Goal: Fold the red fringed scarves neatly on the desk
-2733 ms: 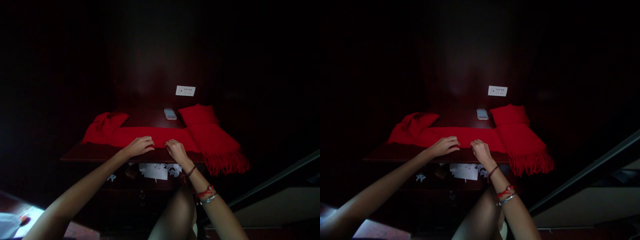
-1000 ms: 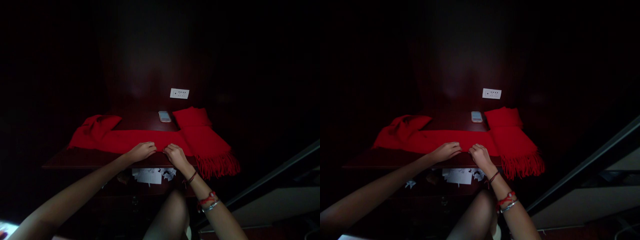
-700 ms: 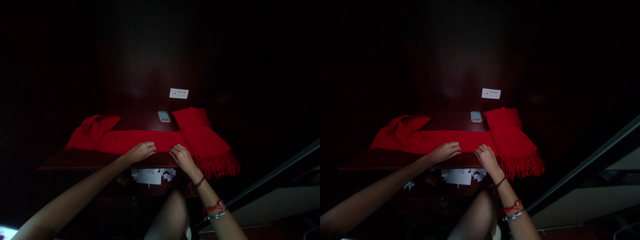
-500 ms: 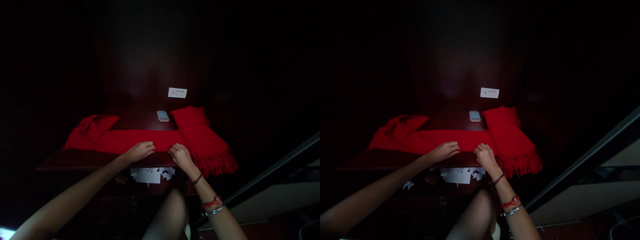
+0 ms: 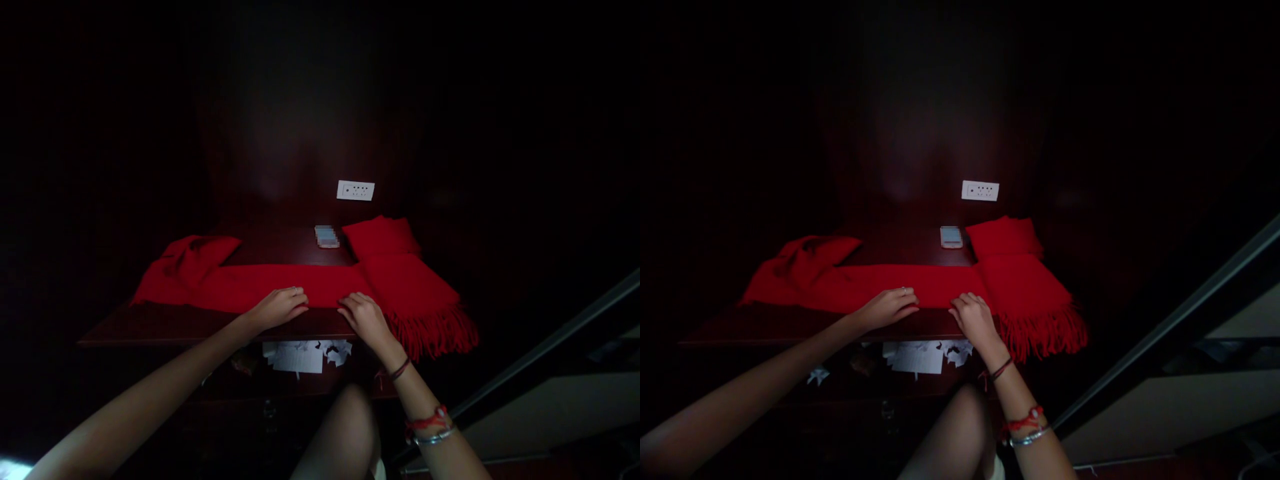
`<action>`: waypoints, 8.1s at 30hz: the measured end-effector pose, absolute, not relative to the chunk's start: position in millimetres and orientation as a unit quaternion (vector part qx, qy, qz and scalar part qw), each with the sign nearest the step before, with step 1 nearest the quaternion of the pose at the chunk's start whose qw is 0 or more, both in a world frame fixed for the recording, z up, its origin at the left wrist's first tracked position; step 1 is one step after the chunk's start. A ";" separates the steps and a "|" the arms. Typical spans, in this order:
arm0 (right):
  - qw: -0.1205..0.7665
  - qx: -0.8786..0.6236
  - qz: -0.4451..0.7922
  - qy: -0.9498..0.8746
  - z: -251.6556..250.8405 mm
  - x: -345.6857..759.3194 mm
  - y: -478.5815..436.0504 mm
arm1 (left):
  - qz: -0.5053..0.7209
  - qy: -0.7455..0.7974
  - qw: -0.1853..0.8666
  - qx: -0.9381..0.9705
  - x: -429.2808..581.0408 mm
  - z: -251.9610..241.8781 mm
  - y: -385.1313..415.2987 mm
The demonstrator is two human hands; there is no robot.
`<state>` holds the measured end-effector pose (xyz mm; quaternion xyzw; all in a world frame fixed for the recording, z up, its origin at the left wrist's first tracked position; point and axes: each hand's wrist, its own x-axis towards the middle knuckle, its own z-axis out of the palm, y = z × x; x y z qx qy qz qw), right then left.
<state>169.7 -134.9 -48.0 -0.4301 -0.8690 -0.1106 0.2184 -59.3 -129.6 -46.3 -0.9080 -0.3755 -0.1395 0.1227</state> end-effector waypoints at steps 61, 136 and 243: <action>0.185 -0.326 -0.082 -0.924 -45.0 94.2 -129.2 | -0.026 -0.476 0.160 -0.864 -97.2 -34.6 -158.9; 0.212 -0.295 -0.106 -0.926 -48.1 74.5 -141.7 | -0.050 -0.415 0.228 -0.879 -124.5 -36.3 -171.6; 0.226 -0.277 0.027 -0.933 -40.9 114.1 -144.1 | -0.097 -0.482 0.006 -0.871 -104.2 4.2 -69.3</action>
